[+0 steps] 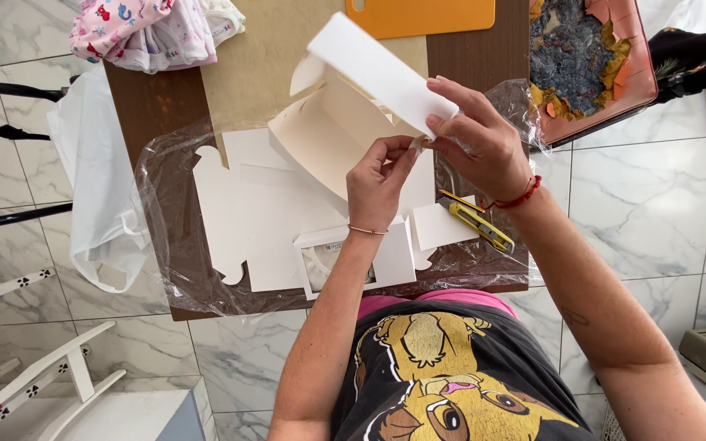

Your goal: The person marks a rectangular area on a flat white cardboard box template with a pencil, then uses a utility knife to cut out the marked section. They fold the template along its creases to form a box with a window and place a folded piece of patterned fabric inside.

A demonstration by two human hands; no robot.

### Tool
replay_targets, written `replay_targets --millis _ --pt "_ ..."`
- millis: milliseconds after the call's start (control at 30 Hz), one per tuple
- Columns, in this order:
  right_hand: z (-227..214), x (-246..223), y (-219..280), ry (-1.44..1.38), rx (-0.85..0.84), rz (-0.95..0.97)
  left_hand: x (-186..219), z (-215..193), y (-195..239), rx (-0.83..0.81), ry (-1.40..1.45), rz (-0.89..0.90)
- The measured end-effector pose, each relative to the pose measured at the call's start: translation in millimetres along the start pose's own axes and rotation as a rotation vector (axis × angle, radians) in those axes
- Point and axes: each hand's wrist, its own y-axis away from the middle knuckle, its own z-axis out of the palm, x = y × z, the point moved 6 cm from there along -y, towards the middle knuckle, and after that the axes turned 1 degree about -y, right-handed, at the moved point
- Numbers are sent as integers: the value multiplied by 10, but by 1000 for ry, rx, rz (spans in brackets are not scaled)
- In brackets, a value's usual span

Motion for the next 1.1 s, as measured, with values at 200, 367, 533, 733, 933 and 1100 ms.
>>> replay_targets --millis 200,367,533,733,933,1100 --pt "41 83 63 -67 -24 98 -94 61 -45 -144 68 -39" --pt "51 72 71 -174 -15 104 -482 83 -117 -256 705 -433" --pt "79 35 60 -245 -41 50 -856 207 -150 -271 1021 -822" --pt "188 -20 89 -282 -47 86 -2072 326 -349 -213 1087 -990" --pt "215 -16 118 -123 -10 171 -1870 371 -313 -204 997 -927" --pt "184 -37 145 -127 111 180 -1707 345 -295 -191 898 -857"
